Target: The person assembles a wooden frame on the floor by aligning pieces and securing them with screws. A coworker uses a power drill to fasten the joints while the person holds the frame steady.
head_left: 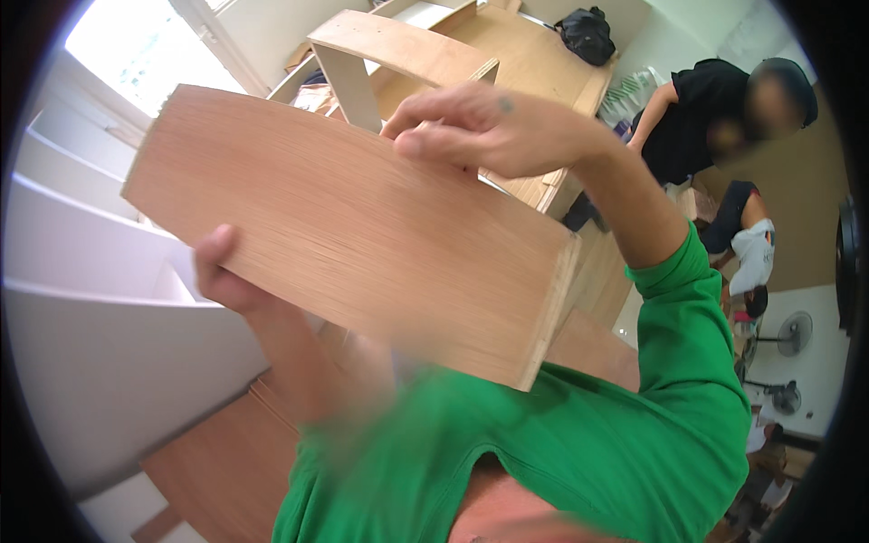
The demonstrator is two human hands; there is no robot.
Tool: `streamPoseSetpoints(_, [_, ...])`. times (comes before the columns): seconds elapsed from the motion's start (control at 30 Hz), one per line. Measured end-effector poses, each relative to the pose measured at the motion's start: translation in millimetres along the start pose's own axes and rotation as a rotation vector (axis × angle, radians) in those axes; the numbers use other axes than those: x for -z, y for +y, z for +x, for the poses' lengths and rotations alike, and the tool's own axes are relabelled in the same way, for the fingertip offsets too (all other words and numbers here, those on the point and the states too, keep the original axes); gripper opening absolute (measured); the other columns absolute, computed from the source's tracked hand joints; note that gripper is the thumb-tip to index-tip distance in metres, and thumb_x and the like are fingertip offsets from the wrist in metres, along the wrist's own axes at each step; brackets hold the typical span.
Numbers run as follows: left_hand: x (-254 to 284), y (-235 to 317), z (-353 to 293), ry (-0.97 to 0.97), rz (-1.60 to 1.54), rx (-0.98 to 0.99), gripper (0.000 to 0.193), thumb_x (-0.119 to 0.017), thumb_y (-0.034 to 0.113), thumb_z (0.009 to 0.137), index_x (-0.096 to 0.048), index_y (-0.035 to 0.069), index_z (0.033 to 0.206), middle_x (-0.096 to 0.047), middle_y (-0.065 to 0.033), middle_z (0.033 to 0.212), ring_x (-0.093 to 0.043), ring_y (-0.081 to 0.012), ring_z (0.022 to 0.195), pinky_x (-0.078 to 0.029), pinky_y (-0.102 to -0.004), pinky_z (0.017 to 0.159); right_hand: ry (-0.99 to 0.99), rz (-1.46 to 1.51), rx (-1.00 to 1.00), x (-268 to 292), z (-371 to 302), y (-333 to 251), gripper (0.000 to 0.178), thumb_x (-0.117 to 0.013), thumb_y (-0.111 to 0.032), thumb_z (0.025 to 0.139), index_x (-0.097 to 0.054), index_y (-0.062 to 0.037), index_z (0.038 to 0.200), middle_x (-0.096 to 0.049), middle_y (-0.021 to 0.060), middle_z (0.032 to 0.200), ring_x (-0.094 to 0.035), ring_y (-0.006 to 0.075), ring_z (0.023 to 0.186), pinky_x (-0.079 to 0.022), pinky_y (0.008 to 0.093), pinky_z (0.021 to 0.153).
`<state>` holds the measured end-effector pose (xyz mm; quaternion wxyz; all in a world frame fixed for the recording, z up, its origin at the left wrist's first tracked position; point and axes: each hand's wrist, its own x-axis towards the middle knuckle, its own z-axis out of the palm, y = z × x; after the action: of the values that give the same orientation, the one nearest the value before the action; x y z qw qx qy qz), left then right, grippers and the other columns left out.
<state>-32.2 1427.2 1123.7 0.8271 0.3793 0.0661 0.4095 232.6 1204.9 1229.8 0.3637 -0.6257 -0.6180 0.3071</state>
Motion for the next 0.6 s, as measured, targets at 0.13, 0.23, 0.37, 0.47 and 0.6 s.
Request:
streamPoseSetpoints(0.13, [16, 37, 90, 0.083, 0.073, -0.139, 0.078, -0.062, 0.024, 0.083, -0.043, -0.009, 0.152, -0.062, -0.0293, 0.137, -0.066, -0.0423, 0.128, -0.058, -0.0529, 0.106, 0.038, 0.147, 0.032, 3, 34, 34, 0.047, -0.058, -0.040, 0.115, -0.072, 0.0012, 0.134, -0.071, 0.0019, 0.093, -0.066, 0.0097, 0.093, -0.055, 0.0288, 0.084])
streamPoseSetpoints(0.23, [43, 53, 160, 0.144, 0.040, -0.115, 0.069, -0.061, 0.018, 0.081, -0.050, -0.008, 0.145, -0.064, -0.0240, 0.131, -0.067, -0.0409, 0.123, -0.059, -0.0530, 0.103, 0.095, 0.242, -0.148, -18, 83, 62, 0.044, -0.059, -0.039, 0.115, -0.075, 0.0015, 0.126, -0.075, -0.0015, 0.095, -0.068, 0.0057, 0.091, -0.055, 0.0278, 0.080])
streamPoseSetpoints(0.37, [80, 51, 272, 0.154, 0.119, -0.201, 0.061, -0.060, 0.016, 0.080, -0.055, -0.009, 0.135, -0.064, -0.0222, 0.127, -0.066, -0.0404, 0.121, -0.057, -0.0507, 0.103, 0.352, 0.461, -0.160, -5, 161, 80, 0.042, -0.064, -0.039, 0.113, -0.078, 0.0007, 0.118, -0.075, -0.0027, 0.093, -0.065, 0.0013, 0.078, -0.051, 0.0205, 0.068])
streamPoseSetpoints(0.47, [95, 45, 338, 0.040, 0.048, -0.177, 0.076, -0.061, 0.018, 0.079, -0.049, -0.012, 0.148, -0.061, -0.0281, 0.141, -0.061, -0.0487, 0.132, -0.051, -0.0589, 0.115, 0.624, 0.457, -0.341, 8, 196, 86, 0.042, -0.069, -0.042, 0.111, -0.079, -0.0015, 0.103, -0.075, 0.0019, 0.087, -0.067, 0.0068, 0.071, -0.054, 0.0239, 0.062])
streamPoseSetpoints(0.6, [106, 21, 396, 0.029, -0.039, -0.186, 0.065, -0.059, 0.012, 0.078, -0.052, -0.010, 0.139, -0.063, -0.0214, 0.128, -0.065, -0.0412, 0.125, -0.056, -0.0539, 0.110, 0.651, 0.317, -0.322, 32, 221, 100, 0.045, -0.068, -0.039, 0.112, -0.078, 0.0015, 0.095, -0.073, 0.0014, 0.077, -0.063, 0.0063, 0.062, -0.050, 0.0239, 0.054])
